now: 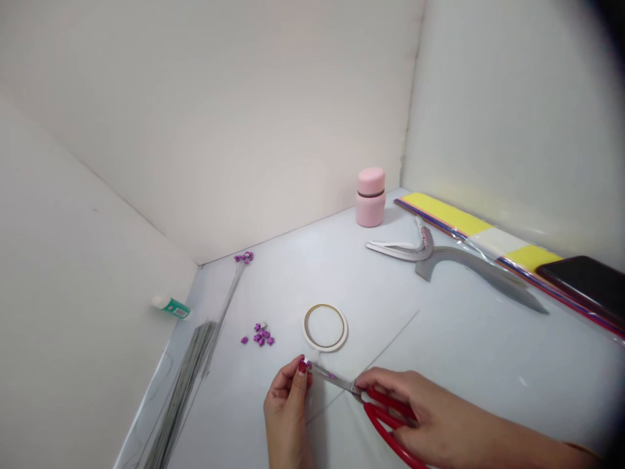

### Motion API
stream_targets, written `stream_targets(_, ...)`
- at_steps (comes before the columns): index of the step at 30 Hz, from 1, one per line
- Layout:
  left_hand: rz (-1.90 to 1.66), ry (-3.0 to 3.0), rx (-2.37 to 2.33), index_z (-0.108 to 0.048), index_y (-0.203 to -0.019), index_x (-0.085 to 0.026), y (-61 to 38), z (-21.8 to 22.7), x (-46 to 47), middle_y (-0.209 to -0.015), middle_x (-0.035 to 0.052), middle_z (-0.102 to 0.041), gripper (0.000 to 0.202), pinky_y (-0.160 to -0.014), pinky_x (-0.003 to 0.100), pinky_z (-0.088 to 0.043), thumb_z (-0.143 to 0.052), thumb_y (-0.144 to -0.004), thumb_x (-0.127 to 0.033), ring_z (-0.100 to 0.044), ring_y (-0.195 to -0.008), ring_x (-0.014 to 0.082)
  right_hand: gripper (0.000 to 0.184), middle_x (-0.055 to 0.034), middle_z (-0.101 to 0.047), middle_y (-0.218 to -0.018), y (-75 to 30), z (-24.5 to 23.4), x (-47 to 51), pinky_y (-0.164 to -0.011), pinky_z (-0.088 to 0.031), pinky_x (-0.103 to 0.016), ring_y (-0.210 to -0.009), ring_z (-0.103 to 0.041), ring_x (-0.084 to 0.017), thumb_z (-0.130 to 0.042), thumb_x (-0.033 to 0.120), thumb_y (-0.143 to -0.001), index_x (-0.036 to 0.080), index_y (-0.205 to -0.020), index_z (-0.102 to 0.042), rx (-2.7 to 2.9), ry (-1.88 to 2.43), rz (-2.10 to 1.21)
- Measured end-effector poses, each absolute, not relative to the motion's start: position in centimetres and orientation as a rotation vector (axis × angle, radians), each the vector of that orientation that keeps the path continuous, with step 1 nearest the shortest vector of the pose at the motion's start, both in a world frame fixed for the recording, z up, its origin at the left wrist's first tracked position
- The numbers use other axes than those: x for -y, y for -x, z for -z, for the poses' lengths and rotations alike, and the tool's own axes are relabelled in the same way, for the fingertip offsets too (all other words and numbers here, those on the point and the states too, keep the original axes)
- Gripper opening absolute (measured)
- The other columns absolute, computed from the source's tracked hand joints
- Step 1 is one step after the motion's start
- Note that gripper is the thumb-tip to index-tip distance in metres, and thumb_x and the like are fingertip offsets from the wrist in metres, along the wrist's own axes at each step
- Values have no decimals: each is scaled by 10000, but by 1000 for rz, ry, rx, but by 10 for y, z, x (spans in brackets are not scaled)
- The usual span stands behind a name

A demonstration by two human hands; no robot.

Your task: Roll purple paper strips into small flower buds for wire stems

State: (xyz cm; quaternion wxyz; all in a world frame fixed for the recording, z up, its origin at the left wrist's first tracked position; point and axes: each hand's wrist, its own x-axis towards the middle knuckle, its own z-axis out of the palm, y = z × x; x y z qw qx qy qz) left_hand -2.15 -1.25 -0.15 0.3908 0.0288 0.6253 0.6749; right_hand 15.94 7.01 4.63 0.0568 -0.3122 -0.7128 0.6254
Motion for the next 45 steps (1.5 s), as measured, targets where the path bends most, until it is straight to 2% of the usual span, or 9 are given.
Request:
stream_targets(14, -1729, -46, -1546, -702, -784, -151, 22, 1, 12, -701, 3, -703, 315, -608, 144, -474, -803, -523, -294, -590, -596, 68, 490, 26, -629, -698, -157, -39, -69, -725, -420, -212, -783, -581, -163, -425, 37, -551, 191, -990, -578, 2112, 882, -1975)
stream_targets(21, -1743, -69, -1497, -711, -752, -151, 22, 5, 13, -730, 23, -715, 276, -664, 169, -478, -799, -528, -285, -616, -676, 101, 511, 0, -653, -846, -156, -38, -69, -715, -421, -210, -780, -572, -164, -454, 58, -557, 202, -1032, -577, 2162, 894, -1873)
stream_targets(28, -1717, -73, -1490, -710, -750, -152, 22, 8, 14, -750, 36, -730, 250, -710, 196, -475, -789, -548, -275, -630, -734, 127, 495, -3, -648, -872, -153, -42, -71, -722, -422, -211, -785, -567, -163, -443, 63, -556, 198, -1006, -598, 2197, 852, -1838)
stream_targets(40, -1704, -22, -1533, -707, -737, -147, 22, 4, 13, -718, 22, -720, 312, -637, 164, -479, -825, -484, -286, -612, -651, 91, 449, 1, -649, -890, -155, -37, -75, -699, -425, -178, -789, -569, -152, -450, 54, -593, 179, -986, -626, 2251, 820, -1828)
stream_targets(45, -1690, -29, -1537, -705, -745, -146, 22, 6, 14, -703, 14, -718, 313, -624, 153, -476, -825, -488, -278, -606, -631, 81, 498, -4, -661, -882, -156, -35, -75, -685, -431, -171, -772, -580, -150, -445, 40, -598, 166, -1050, -612, 2248, 789, -1856)
